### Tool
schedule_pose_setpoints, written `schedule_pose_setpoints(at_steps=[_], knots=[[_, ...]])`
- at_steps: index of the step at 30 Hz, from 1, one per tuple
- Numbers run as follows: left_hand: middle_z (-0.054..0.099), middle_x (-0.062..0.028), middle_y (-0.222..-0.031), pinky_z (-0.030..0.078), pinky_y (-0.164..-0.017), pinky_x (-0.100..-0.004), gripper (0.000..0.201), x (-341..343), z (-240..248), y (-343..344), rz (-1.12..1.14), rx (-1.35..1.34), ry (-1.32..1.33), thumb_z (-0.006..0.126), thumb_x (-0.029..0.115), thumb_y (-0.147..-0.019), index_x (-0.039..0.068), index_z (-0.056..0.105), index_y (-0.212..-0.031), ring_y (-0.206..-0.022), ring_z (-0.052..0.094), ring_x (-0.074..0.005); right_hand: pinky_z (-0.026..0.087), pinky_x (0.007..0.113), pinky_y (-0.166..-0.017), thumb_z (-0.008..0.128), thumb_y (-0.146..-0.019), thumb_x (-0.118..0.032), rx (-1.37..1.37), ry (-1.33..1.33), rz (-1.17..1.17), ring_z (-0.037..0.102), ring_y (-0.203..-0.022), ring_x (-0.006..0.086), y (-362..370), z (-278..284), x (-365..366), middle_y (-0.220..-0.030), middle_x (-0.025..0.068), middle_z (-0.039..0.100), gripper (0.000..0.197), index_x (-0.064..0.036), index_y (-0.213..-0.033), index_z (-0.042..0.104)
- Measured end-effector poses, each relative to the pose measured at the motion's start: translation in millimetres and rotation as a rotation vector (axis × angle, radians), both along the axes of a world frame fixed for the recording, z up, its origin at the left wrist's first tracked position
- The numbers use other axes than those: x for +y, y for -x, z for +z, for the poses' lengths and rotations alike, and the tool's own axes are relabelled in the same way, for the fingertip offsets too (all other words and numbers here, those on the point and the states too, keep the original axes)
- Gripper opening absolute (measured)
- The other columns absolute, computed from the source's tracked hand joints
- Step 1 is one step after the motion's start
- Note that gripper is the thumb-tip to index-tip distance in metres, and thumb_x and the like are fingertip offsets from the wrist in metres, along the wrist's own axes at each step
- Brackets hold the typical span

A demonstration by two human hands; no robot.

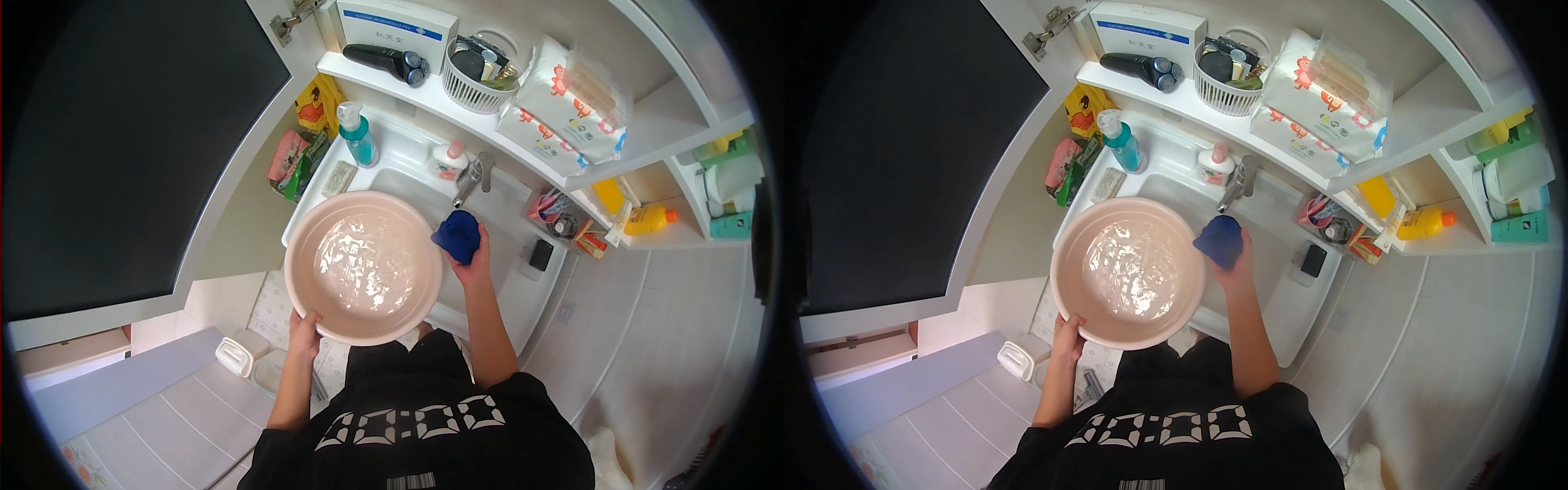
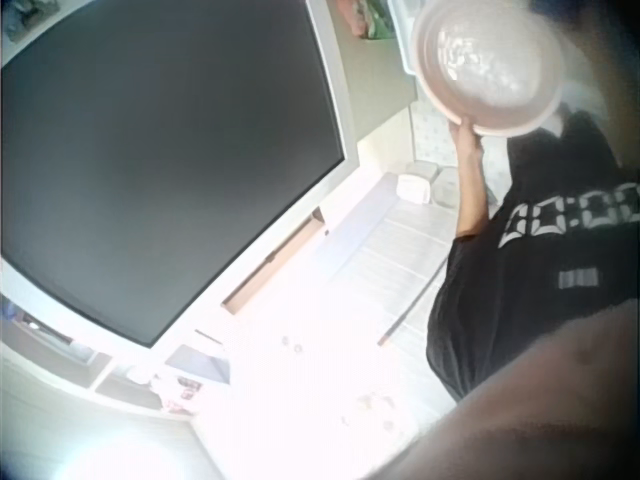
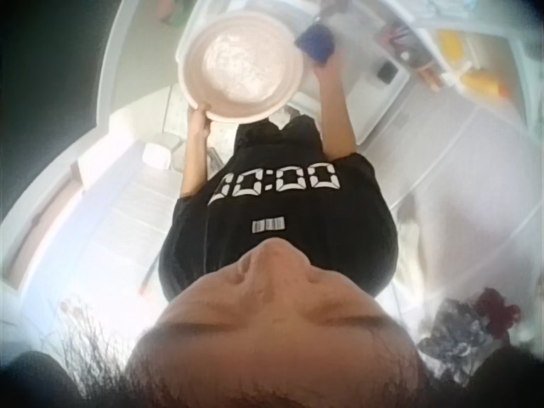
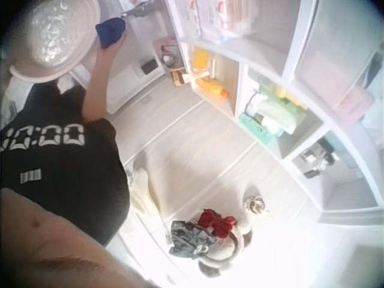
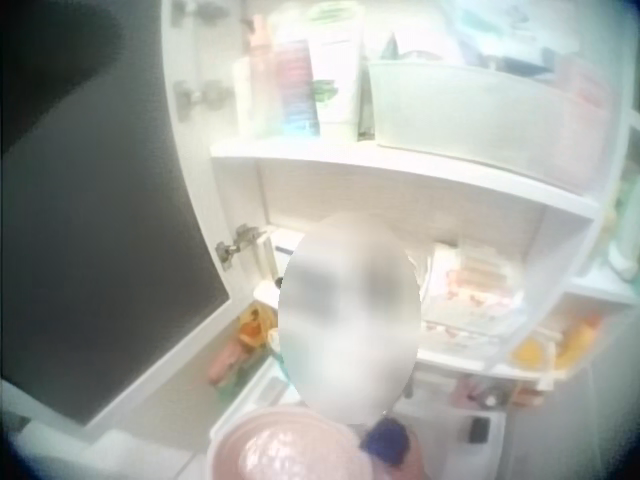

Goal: The person fills a basin with water at the sink, rubs a bar of soap onto a cloth, lathers the cloth by hand, and empties and refills the basin to rinse the cloth under running water.

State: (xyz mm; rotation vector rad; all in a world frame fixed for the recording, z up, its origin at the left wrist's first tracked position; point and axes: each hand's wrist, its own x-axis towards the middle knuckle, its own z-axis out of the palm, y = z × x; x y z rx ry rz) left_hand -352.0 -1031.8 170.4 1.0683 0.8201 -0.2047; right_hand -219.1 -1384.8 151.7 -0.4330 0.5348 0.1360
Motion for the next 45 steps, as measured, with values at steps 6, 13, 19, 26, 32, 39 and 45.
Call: schedule_pose_setpoints(at_steps=[6, 13, 19, 26, 32, 39, 45], knots=[[0.058, -0.0141, -0.114, 0.052, -0.091, -0.0427, 0.059, 13.6, 0.4, 7.9, 0.046, -0.033, 0.003, 0.050, -0.008, -0.071, -0.001, 0.043, -0.128, -0.105, 0.060, -0.0301, 0.043, 0.047, -0.104, 0.059, -0.082, -0.031, 0.114, -0.112, -0.038, 0.057, -0.115, 0.0326, -5.6, -71.0, -9.4, -0.122, 0.0153, 0.061, 0.047, -0.0102, -0.125, 0.056], [0.059, -0.0105, -0.108, 0.052, -0.086, -0.0378, 0.056, 24.4, -18.3, 20.5, 0.051, -0.034, 0.006, 0.049, -0.007, -0.070, 0.001, 0.047, -0.125, -0.097, 0.060, -0.0252, 0.045, 0.051, -0.100, 0.050, -0.076, -0.012, -0.100, -0.160, 0.025, 0.059, -0.109, 0.0362, -27.6, -91.1, 15.1, -0.117, 0.0207, 0.061, 0.049, -0.0013, -0.123, 0.052], [0.059, -0.0091, -0.107, 0.052, -0.085, -0.0363, 0.056, 22.8, -16.9, 25.7, 0.057, -0.016, -0.007, 0.048, -0.004, -0.070, 0.003, 0.047, -0.126, -0.096, 0.060, -0.0244, 0.046, 0.051, -0.099, 0.052, -0.079, -0.016, -0.055, -0.103, 0.051, 0.060, -0.107, 0.0360, -37.6, -82.0, 30.6, -0.116, 0.0194, 0.062, 0.045, -0.0042, -0.123, 0.053], [0.058, -0.0100, -0.108, 0.052, -0.085, -0.0367, 0.058, 26.2, -23.6, 30.8, 0.062, -0.001, -0.013, 0.047, -0.003, -0.070, 0.003, 0.045, -0.128, -0.097, 0.061, -0.0257, 0.050, 0.047, -0.080, 0.058, -0.087, -0.037, 0.098, -0.046, -0.051, 0.062, -0.090, 0.0228, -48.2, -93.0, 30.6, -0.094, 0.0047, 0.064, 0.029, -0.0117, -0.100, 0.061], [0.057, -0.0127, -0.112, 0.049, -0.091, -0.0381, 0.061, 30.4, -28.1, 35.9, 0.062, 0.013, -0.005, 0.049, -0.003, -0.069, 0.000, 0.044, -0.129, -0.103, 0.058, -0.0274, 0.051, 0.039, -0.061, 0.064, -0.084, -0.034, 0.303, 0.404, -0.035, 0.064, -0.071, 0.0216, -55.7, -91.0, 41.2, -0.083, 0.0053, 0.063, 0.029, -0.0071, -0.094, 0.063], [0.058, -0.0138, -0.109, 0.050, -0.089, -0.0389, 0.059, 33.7, -35.0, 43.1, 0.124, 0.029, -0.008, 0.048, -0.001, -0.067, -0.001, 0.045, -0.126, -0.100, 0.059, -0.0291, 0.053, 0.039, -0.079, 0.073, -0.079, -0.032, 0.343, 1.130, 0.150, 0.066, -0.085, 0.0286, -40.1, -164.8, 25.0, -0.099, 0.0140, 0.068, 0.048, 0.0017, -0.111, 0.062], [0.057, -0.0137, -0.109, 0.048, -0.090, -0.0400, 0.059, 39.0, -53.4, 39.5, 0.054, 0.024, 0.011, 0.048, 0.000, -0.068, -0.002, 0.044, -0.127, -0.100, 0.057, -0.0289, 0.049, 0.040, -0.089, 0.070, -0.084, -0.030, 0.122, 1.615, 0.247, 0.064, -0.097, 0.0310, -1.3, -210.7, -2.8, -0.105, 0.0144, 0.068, 0.044, -0.0040, -0.119, 0.063]])
